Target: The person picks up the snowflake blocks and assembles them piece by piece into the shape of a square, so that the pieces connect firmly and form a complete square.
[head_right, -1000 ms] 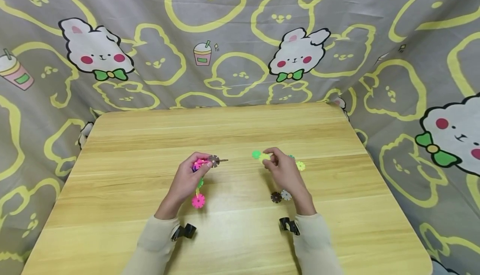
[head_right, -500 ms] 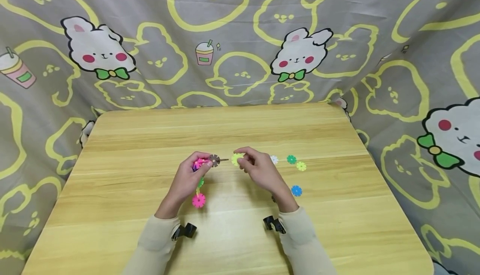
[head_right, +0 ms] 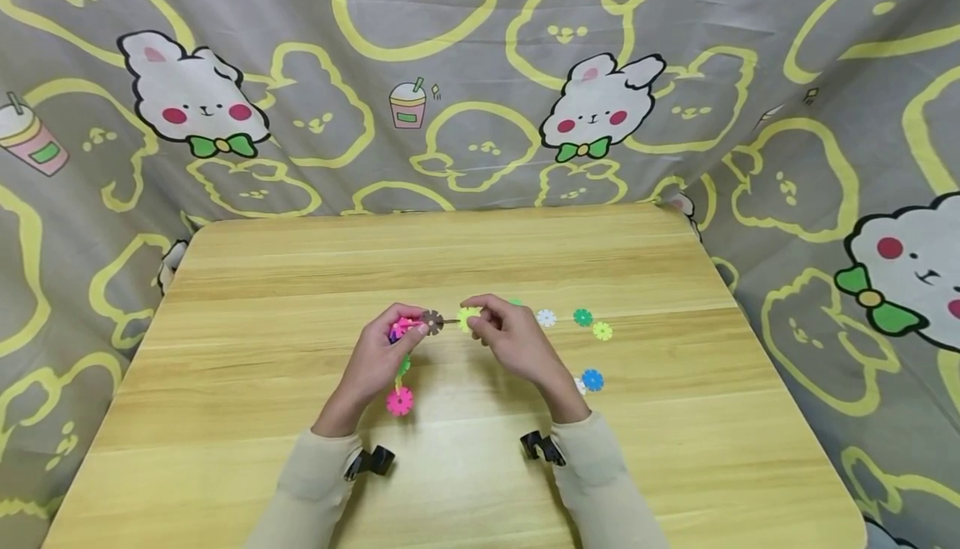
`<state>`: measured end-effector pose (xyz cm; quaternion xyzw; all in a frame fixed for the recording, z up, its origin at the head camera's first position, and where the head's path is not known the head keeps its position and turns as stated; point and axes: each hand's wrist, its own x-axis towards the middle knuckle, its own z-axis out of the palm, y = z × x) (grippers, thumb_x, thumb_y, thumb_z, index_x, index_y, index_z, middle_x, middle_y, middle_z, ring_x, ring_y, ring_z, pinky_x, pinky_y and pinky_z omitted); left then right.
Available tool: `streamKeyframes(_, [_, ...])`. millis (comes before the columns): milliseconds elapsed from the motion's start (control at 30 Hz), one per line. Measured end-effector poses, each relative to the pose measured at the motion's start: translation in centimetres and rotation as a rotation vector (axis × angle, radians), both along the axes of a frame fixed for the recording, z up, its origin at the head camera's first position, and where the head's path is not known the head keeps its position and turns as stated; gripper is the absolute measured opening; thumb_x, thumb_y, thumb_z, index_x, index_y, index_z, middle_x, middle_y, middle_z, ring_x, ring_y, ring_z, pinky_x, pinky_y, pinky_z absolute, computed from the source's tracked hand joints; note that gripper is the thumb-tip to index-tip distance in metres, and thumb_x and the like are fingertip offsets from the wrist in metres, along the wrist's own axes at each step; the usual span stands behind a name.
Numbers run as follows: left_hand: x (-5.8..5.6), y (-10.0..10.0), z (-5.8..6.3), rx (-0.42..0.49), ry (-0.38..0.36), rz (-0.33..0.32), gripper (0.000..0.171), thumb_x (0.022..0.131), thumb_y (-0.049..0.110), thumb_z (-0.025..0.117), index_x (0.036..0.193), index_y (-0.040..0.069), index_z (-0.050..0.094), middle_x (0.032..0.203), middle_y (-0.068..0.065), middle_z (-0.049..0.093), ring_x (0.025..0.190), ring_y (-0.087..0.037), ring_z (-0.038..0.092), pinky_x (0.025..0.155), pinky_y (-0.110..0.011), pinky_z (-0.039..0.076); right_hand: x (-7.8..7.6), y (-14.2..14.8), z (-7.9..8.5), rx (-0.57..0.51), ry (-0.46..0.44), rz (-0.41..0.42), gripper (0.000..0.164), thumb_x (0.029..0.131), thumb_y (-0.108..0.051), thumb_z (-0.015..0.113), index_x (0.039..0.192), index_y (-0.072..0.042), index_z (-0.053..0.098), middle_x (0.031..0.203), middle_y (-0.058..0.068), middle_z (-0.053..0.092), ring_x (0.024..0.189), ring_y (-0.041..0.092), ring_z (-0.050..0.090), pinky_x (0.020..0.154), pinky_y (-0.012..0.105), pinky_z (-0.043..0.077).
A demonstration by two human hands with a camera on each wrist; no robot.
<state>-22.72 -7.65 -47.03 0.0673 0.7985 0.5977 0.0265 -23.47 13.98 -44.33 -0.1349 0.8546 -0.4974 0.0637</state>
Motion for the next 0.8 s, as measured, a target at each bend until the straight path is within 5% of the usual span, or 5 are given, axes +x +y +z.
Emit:
streamKeyframes(233, [0.0, 0.3, -0.7, 0.014, 0.042, 0.003, 0.018, 0.093, 0.021, 0.066, 0.108, 0.014, 0.067, 0.110, -0.003, 0.071, 0.107, -0.020, 0.064, 0.097, -0.044, 0.047, 0.1, -0.5, -0.5, -0.039, 0.006, -0.106, 0.022, 0.095, -0.011, 0.060, 0.117, -0.010, 0.067, 0.076, 0.005, 0.065, 0.067, 0.019, 0.061, 0.054, 0.024, 0.047])
streamKeyframes(400, [0.1, 0.2, -0.8, -0.002, 0.037, 0.012, 0.016, 0.093, 0.023, 0.066, 0.107, 0.016, 0.067, 0.110, -0.001, 0.071, 0.110, -0.021, 0.062, 0.098, -0.047, 0.046, 0.1, -1.0, -0.7, -0.060, 0.011, -0.153, 0.022, 0.092, -0.007, 0.064, 0.114, -0.008, 0.069, 0.073, 0.006, 0.065, 0.067, 0.031, 0.063, 0.051, 0.024, 0.048])
streamKeyframes(800, [0.0, 0.1, -1.0, 0.008, 0.024, 0.030, 0.017, 0.092, 0.020, 0.065, 0.108, 0.013, 0.066, 0.110, -0.003, 0.070, 0.105, -0.020, 0.063, 0.095, -0.043, 0.049, 0.3, -1.9, -0.8, -0.001, 0.061, -0.155, 0.024, 0.094, -0.008, 0.061, 0.117, -0.010, 0.068, 0.075, 0.012, 0.064, 0.065, 0.027, 0.061, 0.051, 0.023, 0.047])
